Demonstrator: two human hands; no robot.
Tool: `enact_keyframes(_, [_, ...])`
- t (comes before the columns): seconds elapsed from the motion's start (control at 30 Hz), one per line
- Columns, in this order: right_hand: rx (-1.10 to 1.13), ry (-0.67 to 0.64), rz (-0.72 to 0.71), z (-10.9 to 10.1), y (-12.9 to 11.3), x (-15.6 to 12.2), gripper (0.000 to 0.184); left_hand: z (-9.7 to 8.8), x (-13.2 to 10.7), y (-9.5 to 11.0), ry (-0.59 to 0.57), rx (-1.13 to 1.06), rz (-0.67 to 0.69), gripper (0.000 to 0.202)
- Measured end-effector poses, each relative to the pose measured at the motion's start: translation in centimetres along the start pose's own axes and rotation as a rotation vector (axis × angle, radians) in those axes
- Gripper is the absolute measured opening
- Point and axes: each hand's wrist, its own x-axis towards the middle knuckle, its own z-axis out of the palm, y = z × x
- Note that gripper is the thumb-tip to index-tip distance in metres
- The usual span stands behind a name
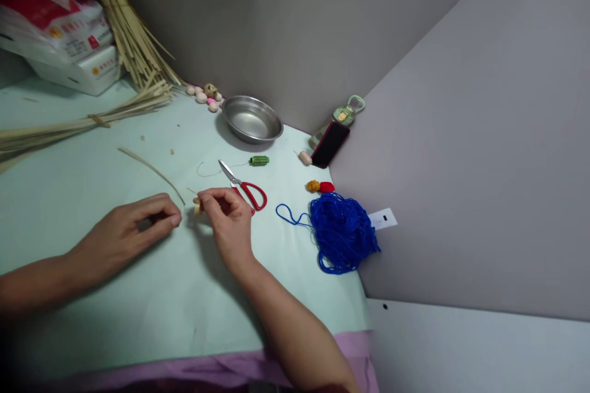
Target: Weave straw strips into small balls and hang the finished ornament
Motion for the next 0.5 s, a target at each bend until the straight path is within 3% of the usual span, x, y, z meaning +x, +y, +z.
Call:
enact_keyframes(0.1, [0.003,-0.011,-0.022,0.2,-0.1,-0.2,0.015,0.4,0.1,-0.7,-0.055,0.024,-0.046,0.034])
enact_keyframes(0.23, [-0.019,-0.017,-0.064,0.4,0.0,-0.3,0.013,0.8,-0.2,-0.9,-0.076,0.015,-0.005,0.033])
enact_keyframes(0.4, [-0.137,-0.024,-0.093,0.0,0.1,-0.1,0.014,0.0,-0.3,0.5,-0.026,-0.086,0.041,0.029])
enact_keyframes(0.5, [-0.209,-0.067,-0.129,0.0,0.1,-0.2,0.015,-0.6,0.2,1.2,0.042,-0.194,-0.040,0.026])
